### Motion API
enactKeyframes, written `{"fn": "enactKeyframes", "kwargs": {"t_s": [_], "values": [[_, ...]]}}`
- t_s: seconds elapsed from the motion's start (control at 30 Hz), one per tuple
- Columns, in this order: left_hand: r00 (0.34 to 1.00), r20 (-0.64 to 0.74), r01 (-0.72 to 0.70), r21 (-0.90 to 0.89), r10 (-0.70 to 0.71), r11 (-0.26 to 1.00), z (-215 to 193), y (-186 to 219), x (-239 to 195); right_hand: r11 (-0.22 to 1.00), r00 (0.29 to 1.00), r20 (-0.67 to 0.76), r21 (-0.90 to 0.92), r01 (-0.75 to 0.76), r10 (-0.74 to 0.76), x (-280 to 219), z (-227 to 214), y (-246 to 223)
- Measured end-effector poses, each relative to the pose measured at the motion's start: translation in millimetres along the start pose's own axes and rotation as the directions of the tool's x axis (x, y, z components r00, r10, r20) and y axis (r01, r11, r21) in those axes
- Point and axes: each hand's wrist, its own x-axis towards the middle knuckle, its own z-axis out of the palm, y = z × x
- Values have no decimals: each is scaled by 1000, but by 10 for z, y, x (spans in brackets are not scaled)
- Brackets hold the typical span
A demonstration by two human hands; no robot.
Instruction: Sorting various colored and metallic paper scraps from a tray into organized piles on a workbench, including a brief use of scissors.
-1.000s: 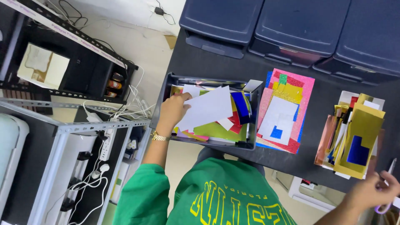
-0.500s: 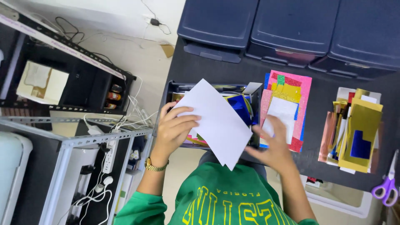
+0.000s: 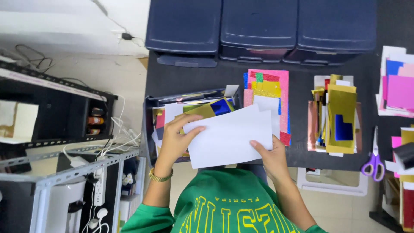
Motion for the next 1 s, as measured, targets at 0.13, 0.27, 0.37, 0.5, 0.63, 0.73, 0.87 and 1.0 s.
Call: {"fn": "enactKeyframes", "kwargs": {"t_s": [0.13, 0.27, 0.37, 0.5, 0.63, 0.73, 0.87, 1.0], "values": [[962, 254, 107, -2, -103, 994, 136, 259, 80, 999, 999, 1, 19, -38, 38, 108, -335, 106], [763, 611, 190, 99, -211, 977, 451, 363, 210, 995, 989, 130, -83, -60, 71, 208, -739, 142], [651, 725, 199, 123, -225, 972, 833, 313, 220, 993, 995, 80, 93, -67, 60, 347, -1067, 363], [723, 643, 230, 120, -252, 966, 1498, 147, 153, 813, 993, -50, 580, -55, 103, 549, -1541, 638], [735, 600, 342, 73, -316, 937, 2341, 177, 67, 906, 993, -23, 414, -93, 113, 378, -1617, 187], [670, 652, 441, 36, -356, 897, 2976, 257, -12, 965, 976, -128, 222, -143, 174, 493, -1835, 66], [540, 750, 400, 170, -382, 900, 3638, 359, 32, 959, 939, -326, -214, -183, 107, 855, -2311, 67], [481, 788, 318, 250, -383, 915, 4179, 259, 190, 881, 927, -374, -430, -197, 25, 1338, -2842, 150]]}}
